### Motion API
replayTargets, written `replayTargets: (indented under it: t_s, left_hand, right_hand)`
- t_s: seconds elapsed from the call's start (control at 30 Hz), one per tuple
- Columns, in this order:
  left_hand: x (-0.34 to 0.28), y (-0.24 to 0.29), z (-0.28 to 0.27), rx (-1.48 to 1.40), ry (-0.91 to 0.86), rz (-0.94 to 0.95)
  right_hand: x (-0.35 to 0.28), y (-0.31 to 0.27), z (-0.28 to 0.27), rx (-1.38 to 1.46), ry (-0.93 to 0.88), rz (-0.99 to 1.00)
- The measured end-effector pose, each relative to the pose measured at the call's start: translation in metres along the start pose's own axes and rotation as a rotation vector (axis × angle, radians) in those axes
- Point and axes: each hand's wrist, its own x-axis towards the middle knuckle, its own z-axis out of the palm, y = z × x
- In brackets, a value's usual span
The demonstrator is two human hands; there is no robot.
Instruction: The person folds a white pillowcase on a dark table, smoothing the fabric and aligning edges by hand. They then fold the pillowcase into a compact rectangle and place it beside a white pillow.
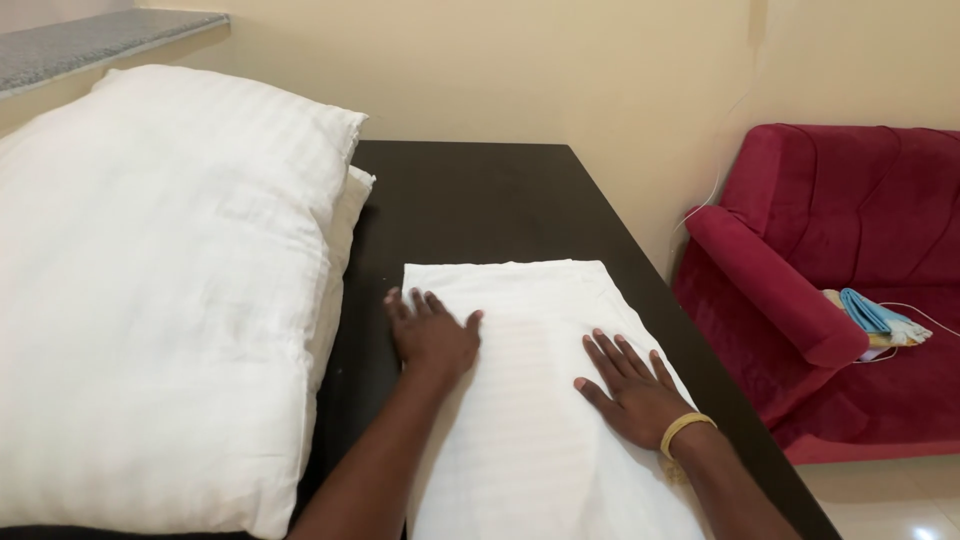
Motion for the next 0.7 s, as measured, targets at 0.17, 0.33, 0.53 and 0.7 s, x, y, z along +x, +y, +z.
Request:
replayTargets:
  t_s: [0.17, 0.33, 0.53, 0.7]
  left_hand:
    - [0.019, 0.066, 0.017, -0.197, 0.146, 0.357]
    - [0.036, 0.108, 0.012, -0.219, 0.074, 0.223]
    - [0.099, 0.114, 0.009, -0.025, 0.175, 0.155]
    - [0.130, 0.108, 0.005, -0.089, 0.224, 0.258]
  right_hand:
    - [-0.005, -0.005, -0.008, -0.022, -0.034, 0.027]
    - [-0.003, -0.003, -0.006, -0.032, -0.031, 0.018]
    - [-0.006, -0.008, -0.018, 0.012, -0.081, 0.026]
    - [-0.006, -0.012, -0.025, 0.009, -0.140, 0.049]
